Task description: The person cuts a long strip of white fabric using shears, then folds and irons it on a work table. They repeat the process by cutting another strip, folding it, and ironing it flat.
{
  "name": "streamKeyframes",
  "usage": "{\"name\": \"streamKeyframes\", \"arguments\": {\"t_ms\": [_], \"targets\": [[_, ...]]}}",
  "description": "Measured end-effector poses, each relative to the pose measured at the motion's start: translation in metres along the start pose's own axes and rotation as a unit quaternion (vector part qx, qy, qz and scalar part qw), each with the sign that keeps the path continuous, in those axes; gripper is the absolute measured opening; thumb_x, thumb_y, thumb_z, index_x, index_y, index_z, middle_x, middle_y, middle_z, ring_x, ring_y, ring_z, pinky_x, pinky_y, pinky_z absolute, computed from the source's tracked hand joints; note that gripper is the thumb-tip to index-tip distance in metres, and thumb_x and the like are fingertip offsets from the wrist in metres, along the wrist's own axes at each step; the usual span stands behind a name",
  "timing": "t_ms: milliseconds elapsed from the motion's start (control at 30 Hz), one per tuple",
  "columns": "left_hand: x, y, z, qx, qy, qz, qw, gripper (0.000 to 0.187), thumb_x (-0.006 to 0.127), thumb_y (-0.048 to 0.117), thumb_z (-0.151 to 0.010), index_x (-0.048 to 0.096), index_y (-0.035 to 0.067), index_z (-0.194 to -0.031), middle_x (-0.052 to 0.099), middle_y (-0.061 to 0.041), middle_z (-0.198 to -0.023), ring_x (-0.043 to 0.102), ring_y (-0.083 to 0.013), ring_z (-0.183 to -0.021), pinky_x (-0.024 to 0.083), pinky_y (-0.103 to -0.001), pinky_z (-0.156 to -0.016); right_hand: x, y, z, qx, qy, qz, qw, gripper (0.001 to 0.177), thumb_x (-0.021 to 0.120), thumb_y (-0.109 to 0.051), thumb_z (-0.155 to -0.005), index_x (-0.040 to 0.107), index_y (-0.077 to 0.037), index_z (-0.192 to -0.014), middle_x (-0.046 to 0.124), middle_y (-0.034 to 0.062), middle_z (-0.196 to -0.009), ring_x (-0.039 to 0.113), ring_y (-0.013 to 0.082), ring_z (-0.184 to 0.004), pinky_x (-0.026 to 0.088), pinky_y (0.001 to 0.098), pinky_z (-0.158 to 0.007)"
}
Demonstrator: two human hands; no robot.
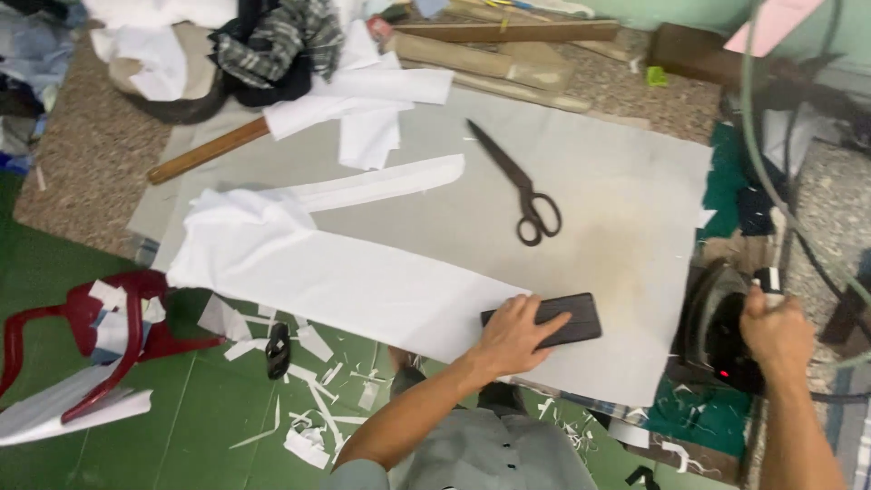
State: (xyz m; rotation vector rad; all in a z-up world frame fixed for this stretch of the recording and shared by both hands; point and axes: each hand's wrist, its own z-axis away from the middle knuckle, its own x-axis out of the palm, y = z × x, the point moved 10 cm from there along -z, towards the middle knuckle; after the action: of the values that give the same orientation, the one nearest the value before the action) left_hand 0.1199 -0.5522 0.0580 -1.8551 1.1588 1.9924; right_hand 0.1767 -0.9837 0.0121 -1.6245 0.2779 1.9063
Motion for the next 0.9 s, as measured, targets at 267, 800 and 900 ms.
{"name": "streamKeyframes", "arguments": {"t_ms": [267, 800, 900], "targets": [[-0.093, -0.248, 0.219, -0.326, 0.030, -0.097, 0.940, 0.063, 0.046, 0.053, -0.103, 0.042, 0.021, -0.157, 0.051, -0.035, -0.137, 0.050, -0.0434, -0.123, 0.044, -0.052, -0.102, -0.024, -0.076, 0.103, -0.134, 0.045, 0.104, 0.984, 0.063, 0.064, -0.055, -0.111, 0.065, 0.008, -0.116, 0.072, 0.0411, -0.100, 0.066, 0.0607, -0.095, 0.052, 0.0610, -0.077], [-0.198, -0.390, 0.342, -0.358, 0.265, -0.151, 0.883, 0.036, 0.049, 0.028, -0.108, 0.067, 0.024, -0.139, 0.056, -0.013, -0.116, 0.053, -0.0304, -0.100, 0.047, -0.040, -0.077, 0.161, -0.653, 0.459, -0.530, -0.165, 0.086, 0.827, 0.045, 0.060, -0.052, -0.095, 0.057, -0.009, -0.109, 0.068, 0.0175, -0.075, 0.074, 0.0373, -0.065, 0.060, 0.0461, -0.059], [-0.194, -0.394, 0.345, -0.367, 0.257, -0.161, 0.879, 0.037, 0.047, 0.033, -0.109, 0.065, 0.028, -0.141, 0.053, -0.009, -0.117, 0.052, -0.0279, -0.103, 0.045, -0.039, -0.078, 0.148, -0.641, 0.434, -0.447, -0.120, 0.065, 0.884, 0.046, 0.058, -0.053, -0.097, 0.056, -0.006, -0.098, 0.067, 0.0202, -0.071, 0.073, 0.0408, -0.063, 0.059, 0.0507, -0.057]]}}
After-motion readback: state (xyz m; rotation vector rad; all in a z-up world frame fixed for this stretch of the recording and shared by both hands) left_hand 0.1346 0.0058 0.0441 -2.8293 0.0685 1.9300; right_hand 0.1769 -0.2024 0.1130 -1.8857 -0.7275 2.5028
